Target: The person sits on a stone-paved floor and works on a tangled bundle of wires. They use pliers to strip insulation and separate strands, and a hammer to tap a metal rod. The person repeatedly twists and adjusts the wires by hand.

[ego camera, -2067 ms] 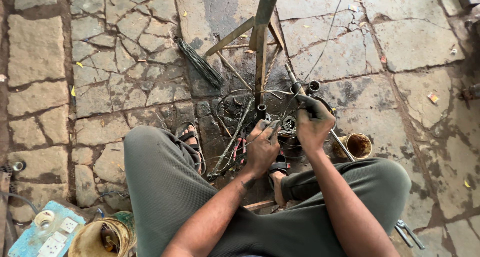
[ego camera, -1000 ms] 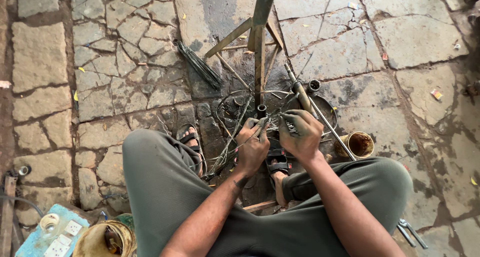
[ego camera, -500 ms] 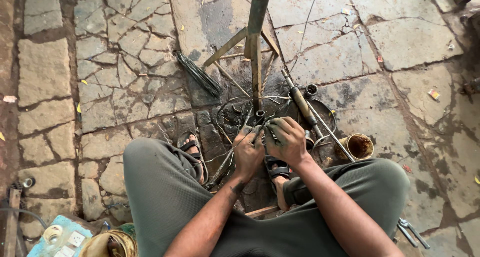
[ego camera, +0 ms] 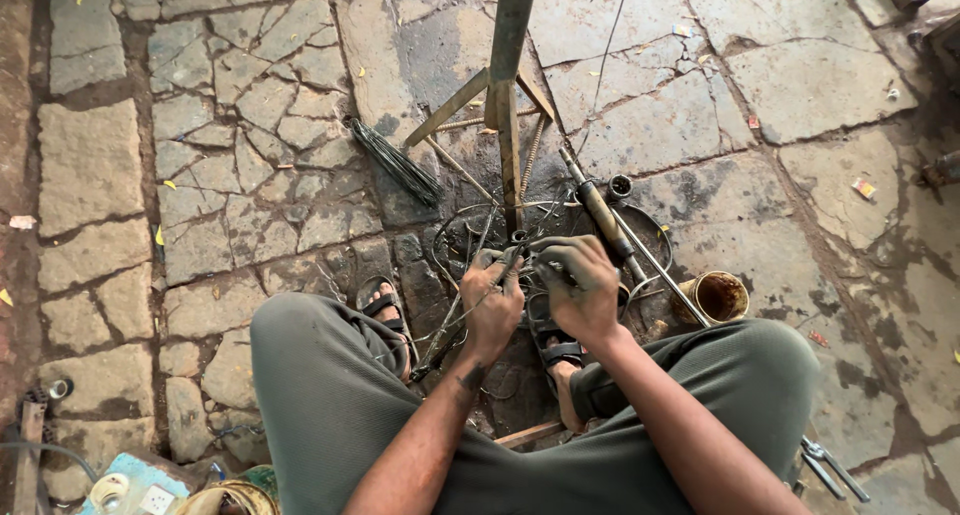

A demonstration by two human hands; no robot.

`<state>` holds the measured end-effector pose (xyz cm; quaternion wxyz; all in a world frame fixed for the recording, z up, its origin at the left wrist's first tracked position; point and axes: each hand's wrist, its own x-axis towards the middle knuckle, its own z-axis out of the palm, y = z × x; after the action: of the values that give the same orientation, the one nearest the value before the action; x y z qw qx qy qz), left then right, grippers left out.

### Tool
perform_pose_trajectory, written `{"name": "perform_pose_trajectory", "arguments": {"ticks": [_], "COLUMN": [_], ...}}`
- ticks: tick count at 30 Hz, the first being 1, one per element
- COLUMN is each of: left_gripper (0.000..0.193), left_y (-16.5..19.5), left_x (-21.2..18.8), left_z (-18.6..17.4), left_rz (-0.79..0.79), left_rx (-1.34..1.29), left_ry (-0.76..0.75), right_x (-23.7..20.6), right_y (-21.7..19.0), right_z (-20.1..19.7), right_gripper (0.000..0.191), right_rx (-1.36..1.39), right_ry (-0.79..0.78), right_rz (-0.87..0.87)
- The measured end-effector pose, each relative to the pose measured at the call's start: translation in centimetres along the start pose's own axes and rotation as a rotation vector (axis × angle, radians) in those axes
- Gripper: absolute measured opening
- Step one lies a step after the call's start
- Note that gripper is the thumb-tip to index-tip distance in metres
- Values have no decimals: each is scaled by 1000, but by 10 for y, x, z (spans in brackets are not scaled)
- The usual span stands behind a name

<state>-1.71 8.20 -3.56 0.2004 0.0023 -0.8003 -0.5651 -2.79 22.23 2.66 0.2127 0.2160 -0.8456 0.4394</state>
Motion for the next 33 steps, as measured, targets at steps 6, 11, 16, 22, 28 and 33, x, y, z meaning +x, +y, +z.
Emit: {"name": "perform_pose_trajectory", "arguments": {"ticks": [6, 11, 16, 22, 28, 33], "left_gripper": [10, 12, 11, 15, 23, 20], "left_y": [-12, -14, -7, -13, -20, -29], "left_x": [-4, -3, -1, -1, 1, 2], "left_z": [11, 11, 7, 5, 5, 6], "left_rz": [-45, -81, -127, -148, -168, -147], "left_rx": [31, -37, -74, -93, -123, -199], "left_ry": [12, 14, -1, 35, 55, 42], "right_x": [-20, -31, -26, -30, -33, -27], "right_y": [21, 32, 30, 33, 46, 41], "right_z": [3, 11, 7, -6, -10, -13], "right_gripper": [11, 9, 20, 29, 17, 17], "right_rx": [750, 1045, 1305, 1141, 1006, 931], "right_ry": [95, 106, -2, -6, 47, 68], "right_rz": [660, 810, 859, 999, 1005, 1022]}}
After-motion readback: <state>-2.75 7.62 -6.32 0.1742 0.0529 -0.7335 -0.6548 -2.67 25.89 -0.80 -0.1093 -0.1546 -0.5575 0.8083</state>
